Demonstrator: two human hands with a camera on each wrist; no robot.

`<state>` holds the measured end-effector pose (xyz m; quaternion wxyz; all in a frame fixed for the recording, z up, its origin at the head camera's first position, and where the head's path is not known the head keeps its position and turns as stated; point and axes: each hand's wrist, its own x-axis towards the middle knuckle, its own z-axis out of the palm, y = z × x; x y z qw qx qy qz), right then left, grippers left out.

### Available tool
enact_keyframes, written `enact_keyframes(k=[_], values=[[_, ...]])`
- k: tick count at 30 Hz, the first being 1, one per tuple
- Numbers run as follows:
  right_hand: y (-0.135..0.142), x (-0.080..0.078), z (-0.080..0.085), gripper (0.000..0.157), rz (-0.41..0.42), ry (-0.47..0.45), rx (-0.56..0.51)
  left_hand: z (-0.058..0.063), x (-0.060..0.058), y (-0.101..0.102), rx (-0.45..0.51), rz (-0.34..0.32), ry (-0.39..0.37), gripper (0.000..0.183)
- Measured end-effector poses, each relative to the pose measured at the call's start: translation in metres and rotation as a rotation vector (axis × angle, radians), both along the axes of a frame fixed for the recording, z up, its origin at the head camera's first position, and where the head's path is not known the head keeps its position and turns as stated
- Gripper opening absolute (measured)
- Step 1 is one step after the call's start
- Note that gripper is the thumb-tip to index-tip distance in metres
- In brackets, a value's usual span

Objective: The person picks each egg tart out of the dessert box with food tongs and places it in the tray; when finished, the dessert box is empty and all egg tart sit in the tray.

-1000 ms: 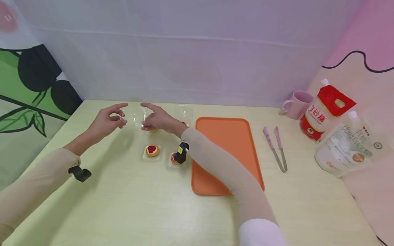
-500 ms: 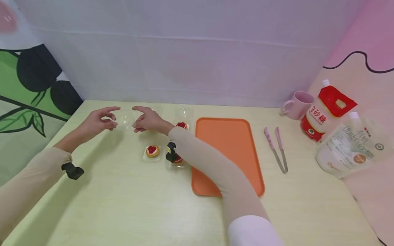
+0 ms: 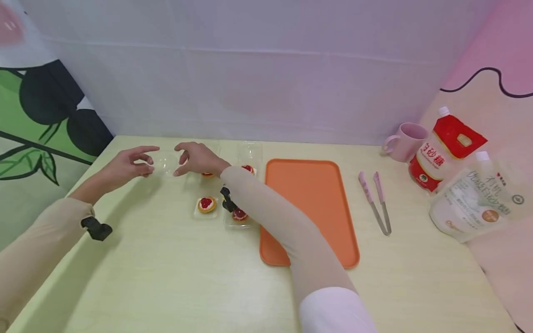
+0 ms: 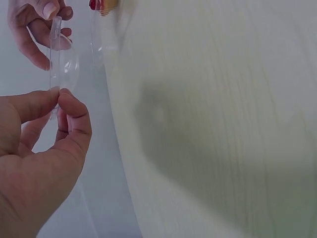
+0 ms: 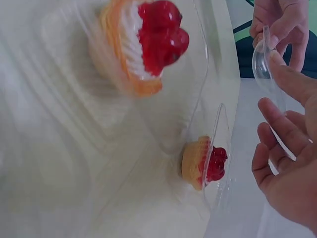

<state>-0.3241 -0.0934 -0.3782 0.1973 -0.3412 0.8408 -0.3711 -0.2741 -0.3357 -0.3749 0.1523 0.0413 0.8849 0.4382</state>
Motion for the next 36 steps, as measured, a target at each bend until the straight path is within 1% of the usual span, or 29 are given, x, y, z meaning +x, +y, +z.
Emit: enact_keyframes(k=[4,10,14,16,20,24,29,32,36], values=[[0.0,-0.005,0.0,0.075,0.037,0.035,0.052,-0.004,-0.002,-0.002,0.024,0.003,-0.024,0.063],[-0.005,-0.018,-0.003,0.073,0.078,0.104,0.097,-0.008,-0.005,-0.004,0.028,0.005,-0.031,0.062],[-0.009,-0.022,-0.008,0.071,0.097,0.155,0.18,-0.015,-0.007,-0.006,0.05,-0.004,-0.048,0.061],[-0.012,-0.023,-0.01,0.071,0.109,0.183,0.226,-0.02,-0.008,-0.007,0.063,-0.011,-0.058,0.06],[-0.017,-0.021,-0.013,0.07,0.119,0.223,0.284,-0.031,-0.01,-0.009,0.061,-0.016,-0.069,0.06],[-0.019,-0.018,-0.013,0.068,0.115,0.257,0.339,-0.038,-0.01,-0.008,0.051,-0.01,-0.072,0.059],[-0.02,-0.015,-0.011,0.068,0.144,0.287,0.414,-0.043,-0.01,-0.007,0.037,-0.003,-0.079,0.058],[-0.021,-0.014,-0.01,0.068,0.149,0.286,0.443,-0.044,-0.01,-0.007,0.039,0.009,-0.089,0.059],[-0.023,-0.013,-0.011,0.068,0.133,0.261,0.45,-0.045,-0.011,-0.007,0.045,0.024,-0.107,0.06]])
